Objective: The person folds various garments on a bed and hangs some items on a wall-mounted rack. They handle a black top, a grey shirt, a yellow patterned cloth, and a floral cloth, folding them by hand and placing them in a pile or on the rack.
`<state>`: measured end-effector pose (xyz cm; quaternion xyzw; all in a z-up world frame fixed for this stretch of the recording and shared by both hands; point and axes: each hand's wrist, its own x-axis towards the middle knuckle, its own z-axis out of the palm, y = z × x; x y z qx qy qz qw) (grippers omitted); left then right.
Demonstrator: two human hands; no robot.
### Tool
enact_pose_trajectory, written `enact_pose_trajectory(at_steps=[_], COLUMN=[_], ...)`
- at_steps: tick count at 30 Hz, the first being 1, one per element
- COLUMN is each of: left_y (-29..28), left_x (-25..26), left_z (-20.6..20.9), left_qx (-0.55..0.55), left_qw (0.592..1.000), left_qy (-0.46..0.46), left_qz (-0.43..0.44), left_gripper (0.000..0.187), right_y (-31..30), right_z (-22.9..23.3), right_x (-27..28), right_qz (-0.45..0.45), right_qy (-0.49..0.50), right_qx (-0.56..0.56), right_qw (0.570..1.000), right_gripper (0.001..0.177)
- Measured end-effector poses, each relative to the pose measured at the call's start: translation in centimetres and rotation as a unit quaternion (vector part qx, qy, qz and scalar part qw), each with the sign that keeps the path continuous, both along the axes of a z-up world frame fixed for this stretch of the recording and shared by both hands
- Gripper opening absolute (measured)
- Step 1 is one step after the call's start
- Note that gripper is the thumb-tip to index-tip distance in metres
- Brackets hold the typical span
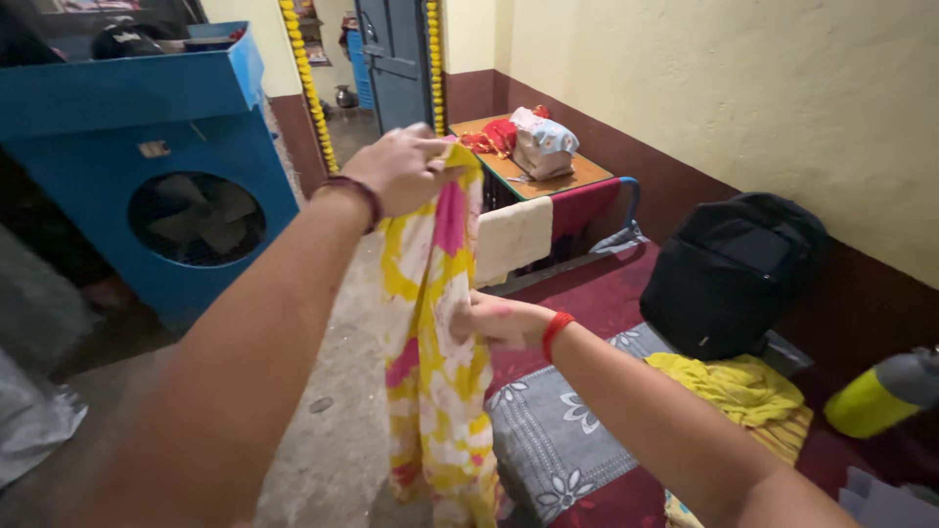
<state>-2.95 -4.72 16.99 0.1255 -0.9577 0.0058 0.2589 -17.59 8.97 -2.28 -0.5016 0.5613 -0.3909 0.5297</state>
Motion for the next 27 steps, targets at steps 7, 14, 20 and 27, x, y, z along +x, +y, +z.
enact_pose_trajectory(at_steps=[7, 14, 20, 27], left_y=[5.5, 8.7, 9.0, 8.5], left_x=[-6.2, -5.1, -0.3, -1.6], left_z=[-1.8, -7.9, -14.6, -19.2], left_qx=[-0.157, 0.022, 0.241, 0.316], left_qw=[0.982, 0.941, 0.904, 0.882], left_qy=[0.103, 0.291, 0.349, 0.333], left_qz=[-0.011, -0.17, -0.056, -0.104], left_gripper=[0.032, 0.042, 0.027, 0.036], right_y=[-0.2, 1.7, 1.3, 2.0], right_z=[1.4, 4.4, 8.4, 9.9], right_x=[1.6, -1.8, -4.6, -5.2], right_qz=[-0.032, 0.059, -0.069, -0.106], right_qy=[-0.249, -0.458, -0.501, -0.49], right_qx=[0.07, -0.125, -0.116, -0.147], right_qw=[0.965, 0.878, 0.855, 0.853], right_gripper=[0.042, 0.045, 0.059, 0.057])
